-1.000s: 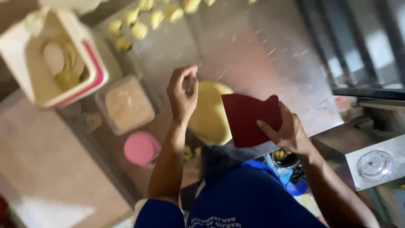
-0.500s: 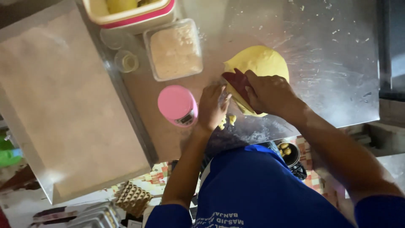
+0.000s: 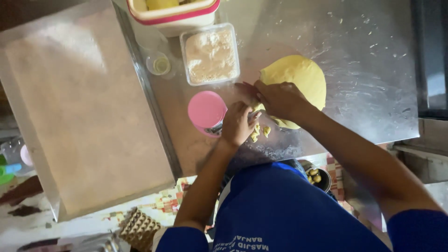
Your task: The person portions a large mass of dough into small pieces using a red dough scraper and a pink digital scale. Each piece is weighed and then placed on a metal tray. The process is repeated throughout the clip.
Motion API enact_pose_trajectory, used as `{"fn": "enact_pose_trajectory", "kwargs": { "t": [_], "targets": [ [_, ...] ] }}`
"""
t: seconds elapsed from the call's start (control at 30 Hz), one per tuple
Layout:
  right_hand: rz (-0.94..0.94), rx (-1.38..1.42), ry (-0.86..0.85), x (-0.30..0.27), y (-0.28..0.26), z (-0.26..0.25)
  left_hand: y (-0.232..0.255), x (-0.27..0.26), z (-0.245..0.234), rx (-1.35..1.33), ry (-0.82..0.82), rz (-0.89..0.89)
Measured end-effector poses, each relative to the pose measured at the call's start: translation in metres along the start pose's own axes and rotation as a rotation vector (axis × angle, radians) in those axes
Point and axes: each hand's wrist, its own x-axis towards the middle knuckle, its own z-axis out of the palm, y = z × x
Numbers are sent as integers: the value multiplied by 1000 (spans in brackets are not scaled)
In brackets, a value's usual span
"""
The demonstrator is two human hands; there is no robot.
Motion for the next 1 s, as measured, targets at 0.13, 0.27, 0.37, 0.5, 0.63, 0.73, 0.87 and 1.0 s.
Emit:
{"fn": "enact_pose_trajectory", "kwargs": {
  "t": [0.13,0.27,0.37,0.5,0.63,0.73,0.87,1.0],
  "targets": [
    [-258,-122,840,-37,11,15,13,1,-22,74,162,-49],
    [-27,-36,824,-71,32,18,19,8,-26,46,96,37],
    [116,-136,793,-82,31,37,19,12,-13,48,-15,65],
    [125,-165,679,-76,32,72,11,13,7,50,-96,112],
    [64,-66,596,-54,32,83,17,19,-3,3,-83,93],
    [-14,-157,748,-37,21,78,24,18,-15,-65,-37,86],
    [0,-38,583,-19,15,61,28,17,-32,-285,185,-62],
    [73,106,653,-54,14,44,34,2,-74,-373,451,-72]
  ]
}}
